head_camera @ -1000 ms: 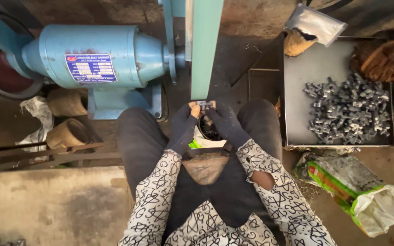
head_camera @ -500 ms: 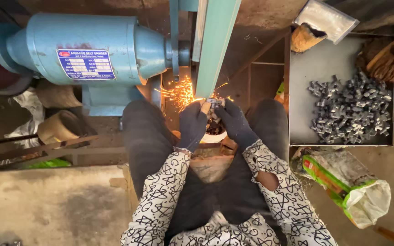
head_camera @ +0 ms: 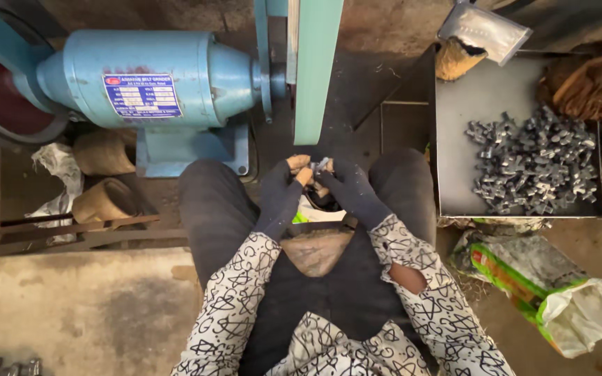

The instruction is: The person sits on the floor at a belt grinder, picks small metal castings from a tray, and presses each against the moving abrasive belt, producing sparks as the edges are ground. Ground parts are placed into a container between the legs, and the person repeats the cycle with more parts from the tray.

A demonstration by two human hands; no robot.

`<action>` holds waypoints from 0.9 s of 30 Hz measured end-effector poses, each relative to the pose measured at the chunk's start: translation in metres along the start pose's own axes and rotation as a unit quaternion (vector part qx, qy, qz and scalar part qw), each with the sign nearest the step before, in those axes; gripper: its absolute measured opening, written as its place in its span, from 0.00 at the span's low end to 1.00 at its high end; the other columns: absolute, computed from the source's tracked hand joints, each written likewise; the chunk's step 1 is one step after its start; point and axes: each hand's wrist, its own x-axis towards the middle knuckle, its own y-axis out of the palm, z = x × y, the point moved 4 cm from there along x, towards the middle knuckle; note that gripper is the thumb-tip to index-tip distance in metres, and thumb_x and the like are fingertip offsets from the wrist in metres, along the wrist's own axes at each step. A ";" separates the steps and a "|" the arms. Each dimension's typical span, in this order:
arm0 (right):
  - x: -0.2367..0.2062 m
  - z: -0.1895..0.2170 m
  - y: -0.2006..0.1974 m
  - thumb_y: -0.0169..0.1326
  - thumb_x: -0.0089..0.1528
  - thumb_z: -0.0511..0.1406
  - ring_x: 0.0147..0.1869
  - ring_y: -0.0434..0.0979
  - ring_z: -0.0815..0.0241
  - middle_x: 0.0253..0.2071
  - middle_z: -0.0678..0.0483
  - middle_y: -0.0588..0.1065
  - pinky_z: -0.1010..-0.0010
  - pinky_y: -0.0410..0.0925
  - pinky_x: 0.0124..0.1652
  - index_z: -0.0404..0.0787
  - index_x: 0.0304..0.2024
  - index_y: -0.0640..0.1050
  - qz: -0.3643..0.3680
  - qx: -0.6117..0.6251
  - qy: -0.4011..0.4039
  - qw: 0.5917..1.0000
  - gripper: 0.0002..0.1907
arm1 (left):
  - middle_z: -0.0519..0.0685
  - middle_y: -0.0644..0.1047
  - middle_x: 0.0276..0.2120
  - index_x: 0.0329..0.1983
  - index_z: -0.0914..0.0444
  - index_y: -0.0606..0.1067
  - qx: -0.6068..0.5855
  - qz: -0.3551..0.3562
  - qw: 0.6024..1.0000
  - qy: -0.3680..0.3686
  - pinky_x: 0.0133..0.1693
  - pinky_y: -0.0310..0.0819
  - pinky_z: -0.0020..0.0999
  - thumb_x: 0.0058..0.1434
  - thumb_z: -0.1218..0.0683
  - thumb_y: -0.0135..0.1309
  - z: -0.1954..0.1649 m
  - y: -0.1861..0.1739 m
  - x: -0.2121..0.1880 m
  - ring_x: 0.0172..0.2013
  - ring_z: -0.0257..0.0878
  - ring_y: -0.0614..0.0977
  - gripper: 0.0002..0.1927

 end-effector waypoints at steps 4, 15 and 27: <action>0.015 0.000 -0.002 0.52 0.67 0.35 0.35 0.81 0.65 0.33 0.52 0.81 0.73 0.71 0.38 0.34 0.42 0.80 -0.026 -0.037 -0.040 0.998 0.10 | 0.52 0.82 0.45 0.52 0.70 0.77 0.016 -0.072 0.991 0.111 0.46 0.78 0.30 0.64 0.60 0.60 -0.007 -0.001 0.003 0.43 0.36 0.83 0.14; 0.040 -0.024 -0.001 0.56 0.67 0.35 0.36 0.72 0.66 0.33 0.50 0.76 0.69 0.68 0.36 0.32 0.42 0.78 -0.096 -0.038 -0.031 0.994 0.10 | 0.57 0.78 0.29 0.39 0.66 0.78 0.241 -0.089 0.963 0.077 0.35 0.71 0.43 0.69 0.51 0.54 -0.007 0.008 0.016 0.30 0.48 0.79 0.13; 0.029 -0.011 -0.011 0.51 0.68 0.34 0.42 0.80 0.63 0.39 0.52 0.81 0.69 0.73 0.43 0.34 0.47 0.78 -0.120 0.105 -0.045 0.986 0.10 | 0.60 0.79 0.31 0.43 0.70 0.78 0.246 -0.072 0.961 0.101 0.38 0.71 0.45 0.66 0.54 0.54 0.008 0.017 0.018 0.34 0.51 0.81 0.13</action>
